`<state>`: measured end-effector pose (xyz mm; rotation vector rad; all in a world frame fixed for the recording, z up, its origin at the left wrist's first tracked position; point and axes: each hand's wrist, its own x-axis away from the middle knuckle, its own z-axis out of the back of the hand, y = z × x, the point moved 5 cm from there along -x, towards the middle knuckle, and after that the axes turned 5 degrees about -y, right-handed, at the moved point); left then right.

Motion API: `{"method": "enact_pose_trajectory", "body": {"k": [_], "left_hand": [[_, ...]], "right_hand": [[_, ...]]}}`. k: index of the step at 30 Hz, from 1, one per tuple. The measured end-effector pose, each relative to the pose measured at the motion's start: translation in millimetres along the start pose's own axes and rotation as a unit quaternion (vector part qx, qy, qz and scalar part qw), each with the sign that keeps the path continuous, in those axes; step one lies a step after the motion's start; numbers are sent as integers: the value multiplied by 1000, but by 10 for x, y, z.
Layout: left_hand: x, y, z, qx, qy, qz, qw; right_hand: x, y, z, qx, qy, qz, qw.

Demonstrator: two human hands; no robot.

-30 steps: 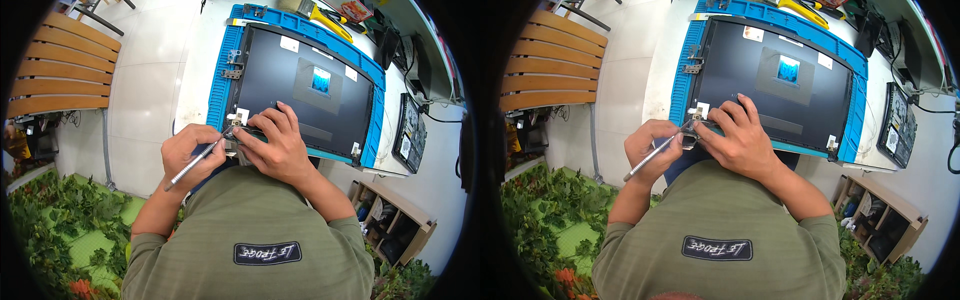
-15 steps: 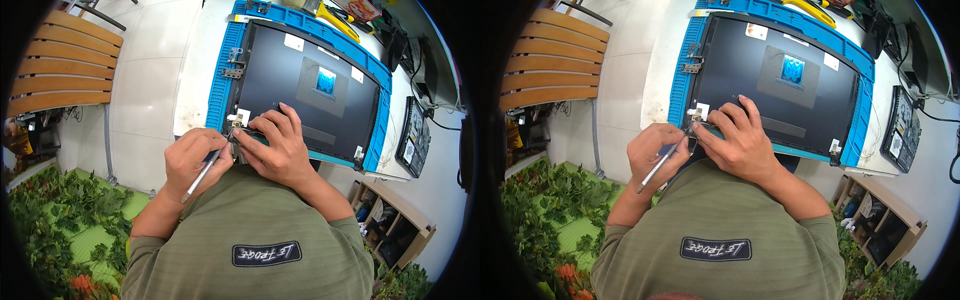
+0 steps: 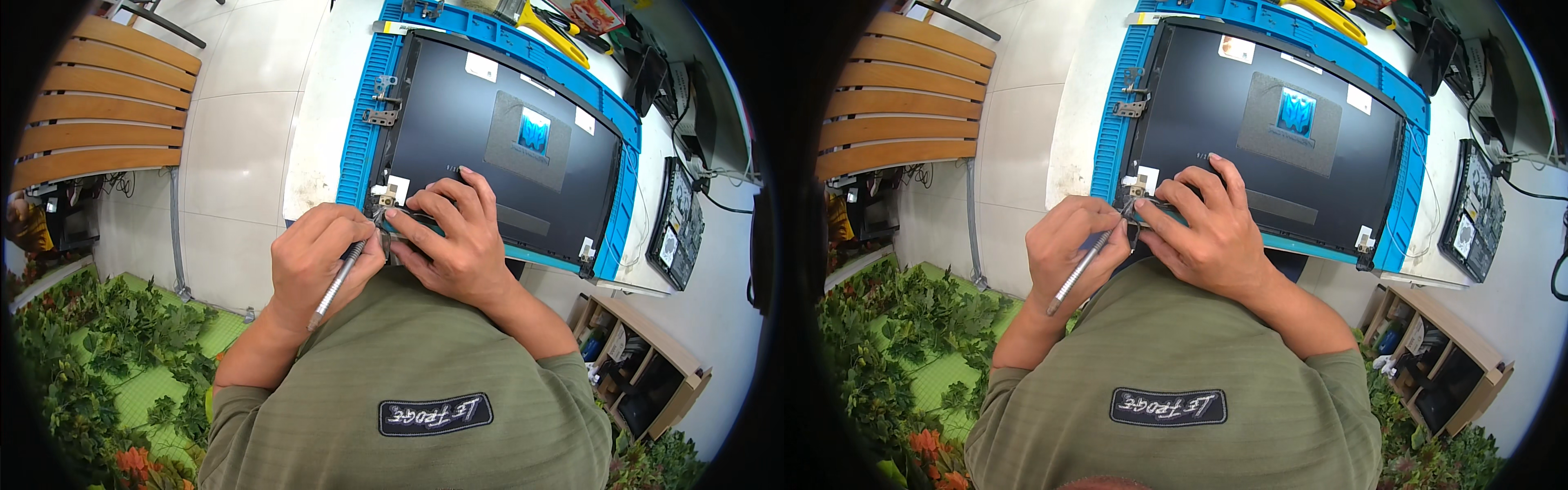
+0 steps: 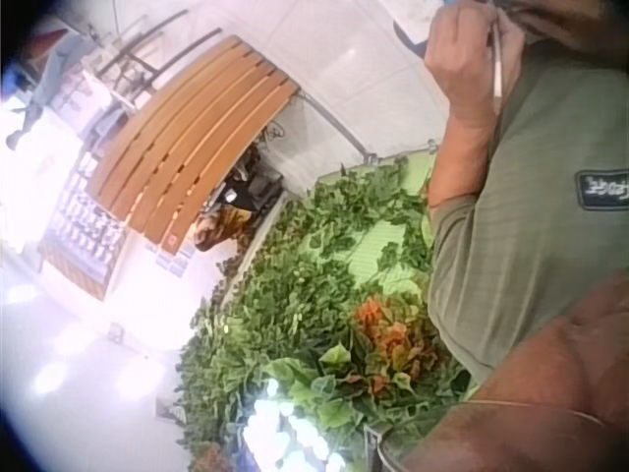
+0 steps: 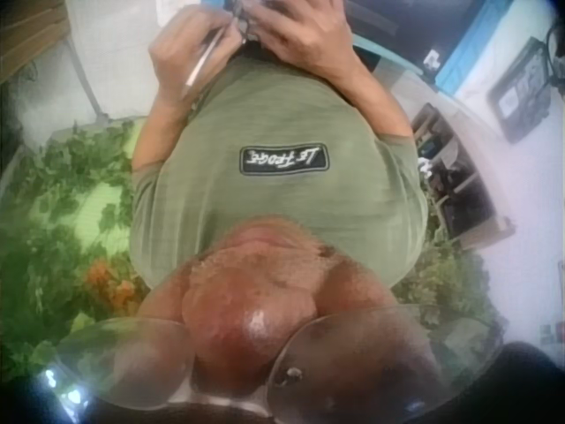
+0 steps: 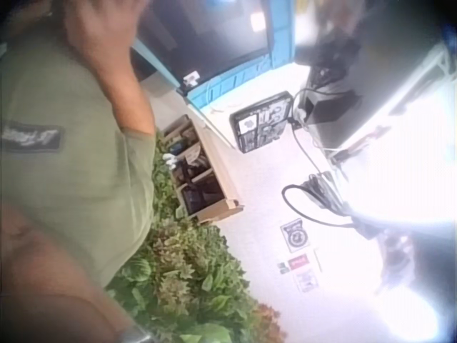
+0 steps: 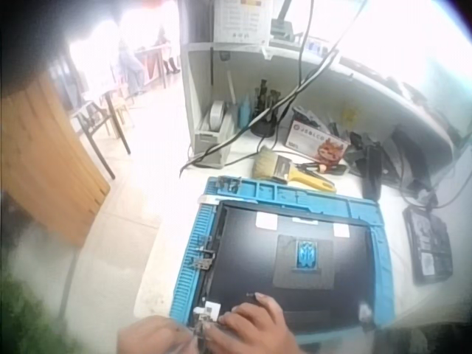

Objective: The person works on the internal hinge and wiring of a laptop screen assembly, using a tool to manipulate small components and wires at the bottom edge of the display panel.

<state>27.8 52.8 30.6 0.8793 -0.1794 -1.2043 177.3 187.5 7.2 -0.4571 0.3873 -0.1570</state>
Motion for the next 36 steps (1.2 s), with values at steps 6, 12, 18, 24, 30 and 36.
{"method": "enact_pose_trajectory", "body": {"k": [6,12,18,24,30,36], "left_hand": [[-34,1,-6,17,-4,17,1000],[-74,25,5,11,-17,19,1000],[-48,16,-7,8,-17,23,1000],[-61,31,7,-3,-38,14,999],[-47,33,24,-7,-52,17,998],[-56,18,19,10,-27,13,999]], "right_hand": [[-47,-28,-42,-3,8,12,1000],[-60,-41,-69,17,7,20,1000],[-105,-55,-60,20,10,32,999],[-83,-52,-93,31,19,35,999],[-89,-51,-96,24,18,39,999],[-93,-48,-92,15,23,36,999]]}}
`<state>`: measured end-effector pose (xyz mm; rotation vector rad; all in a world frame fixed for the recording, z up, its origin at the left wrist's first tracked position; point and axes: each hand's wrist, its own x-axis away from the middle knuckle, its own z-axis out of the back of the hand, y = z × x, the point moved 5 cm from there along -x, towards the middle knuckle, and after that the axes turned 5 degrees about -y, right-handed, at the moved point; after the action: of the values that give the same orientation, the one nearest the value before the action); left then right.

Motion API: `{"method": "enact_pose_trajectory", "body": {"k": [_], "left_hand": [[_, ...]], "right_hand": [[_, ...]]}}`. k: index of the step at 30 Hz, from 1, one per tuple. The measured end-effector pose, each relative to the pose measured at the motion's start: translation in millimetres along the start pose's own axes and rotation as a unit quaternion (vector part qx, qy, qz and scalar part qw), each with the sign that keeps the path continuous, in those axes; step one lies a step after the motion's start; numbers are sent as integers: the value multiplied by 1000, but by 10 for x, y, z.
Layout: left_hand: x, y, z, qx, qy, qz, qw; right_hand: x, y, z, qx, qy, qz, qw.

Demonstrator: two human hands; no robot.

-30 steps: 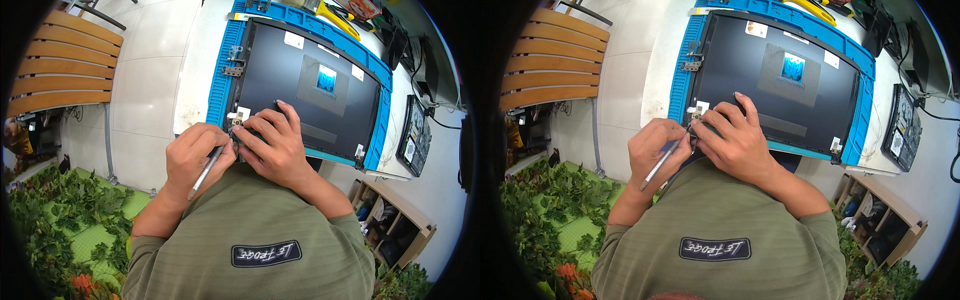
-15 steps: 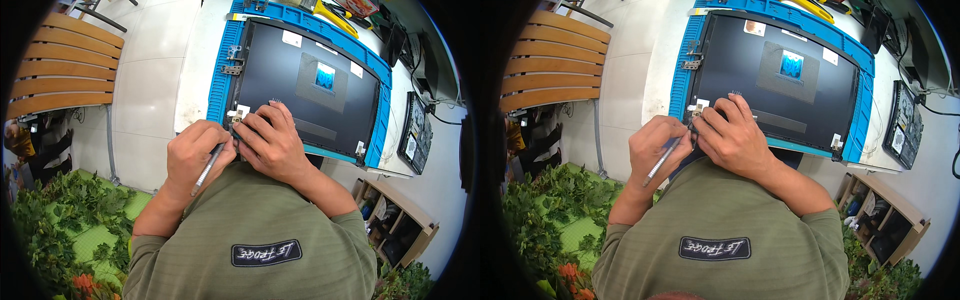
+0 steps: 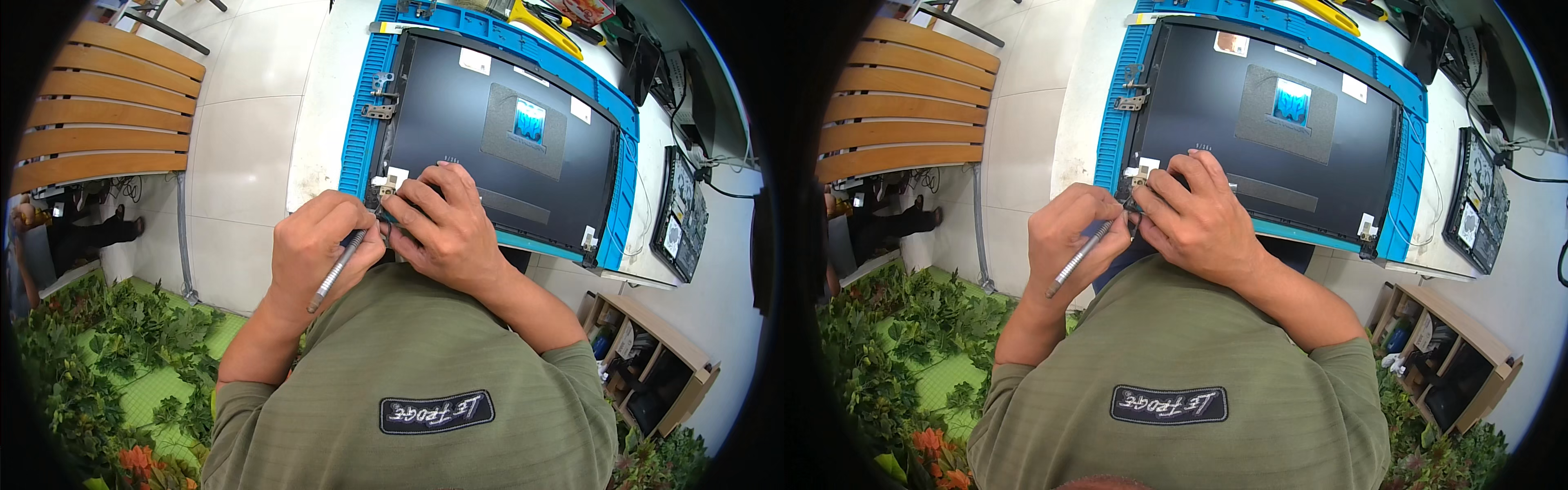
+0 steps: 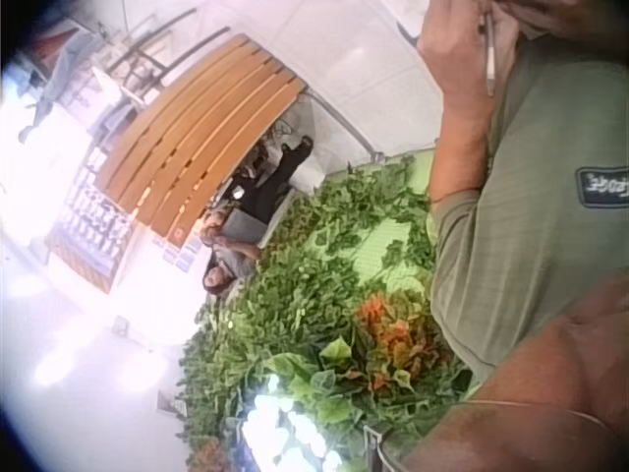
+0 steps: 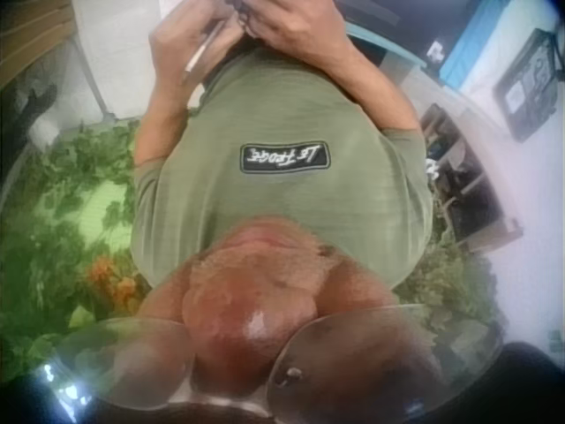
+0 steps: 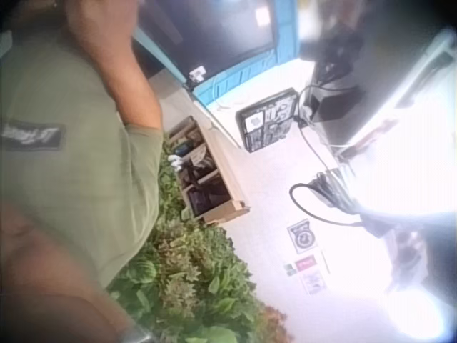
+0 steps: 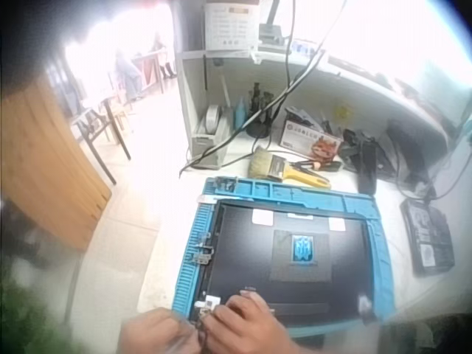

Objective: The person works on the internal hinge and wiring of a laptop screen assembly, using a tool to manipulate small components and wires at the bottom edge of the display panel.

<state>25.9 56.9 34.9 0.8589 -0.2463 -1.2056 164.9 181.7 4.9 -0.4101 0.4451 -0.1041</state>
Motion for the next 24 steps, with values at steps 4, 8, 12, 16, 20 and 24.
{"method": "enact_pose_trajectory", "body": {"k": [4,8,12,16,20,24], "left_hand": [[-4,10,22,-10,-35,6,999],[-16,2,14,-2,-19,1,1000],[-28,23,5,2,-4,-12,1000],[-24,-2,10,5,-28,4,1000],[2,23,8,-16,-18,2,1000],[0,37,-23,-22,9,-14,1000]], "right_hand": [[8,5,3,-7,4,-1,1000],[-5,9,14,-17,7,-2,1000],[-11,12,27,-12,5,2,1000],[8,29,34,-22,9,11,1000],[1,20,45,-23,12,15,1000],[6,26,33,-20,12,18,1000]]}}
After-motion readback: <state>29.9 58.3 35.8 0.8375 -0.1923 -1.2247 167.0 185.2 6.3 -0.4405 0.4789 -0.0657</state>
